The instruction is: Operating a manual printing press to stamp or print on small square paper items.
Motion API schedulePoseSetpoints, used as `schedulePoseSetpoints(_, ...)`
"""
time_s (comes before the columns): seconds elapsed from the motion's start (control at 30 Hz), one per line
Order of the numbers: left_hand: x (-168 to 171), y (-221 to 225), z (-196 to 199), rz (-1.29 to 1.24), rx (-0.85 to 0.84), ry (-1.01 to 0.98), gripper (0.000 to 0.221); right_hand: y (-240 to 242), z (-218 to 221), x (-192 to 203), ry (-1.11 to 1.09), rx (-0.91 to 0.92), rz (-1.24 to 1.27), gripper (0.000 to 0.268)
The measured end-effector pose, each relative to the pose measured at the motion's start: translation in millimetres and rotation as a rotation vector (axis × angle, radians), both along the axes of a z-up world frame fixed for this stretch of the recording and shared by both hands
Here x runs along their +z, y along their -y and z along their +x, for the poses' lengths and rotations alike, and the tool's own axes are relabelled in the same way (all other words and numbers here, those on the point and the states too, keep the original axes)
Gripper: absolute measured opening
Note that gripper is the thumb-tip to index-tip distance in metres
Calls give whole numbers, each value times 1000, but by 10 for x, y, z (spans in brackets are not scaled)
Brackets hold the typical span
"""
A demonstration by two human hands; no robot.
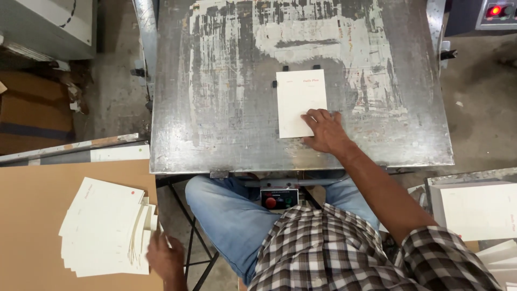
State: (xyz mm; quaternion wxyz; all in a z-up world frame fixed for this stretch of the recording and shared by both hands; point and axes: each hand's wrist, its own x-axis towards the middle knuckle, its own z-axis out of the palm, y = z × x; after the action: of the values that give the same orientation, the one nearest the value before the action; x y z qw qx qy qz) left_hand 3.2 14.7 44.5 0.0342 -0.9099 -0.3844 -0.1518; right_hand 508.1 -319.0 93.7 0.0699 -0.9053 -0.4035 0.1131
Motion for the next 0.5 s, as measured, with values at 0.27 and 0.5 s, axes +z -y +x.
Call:
schedulePoseSetpoints(0.27,-284,658,-60,-337,-165,106,26,-68,77,-126,-26,-60,44,77)
schedulePoseSetpoints(0.5,-637,801,-186,-446,-134,47,23,-351,302,-12,-60,-138,-62,83)
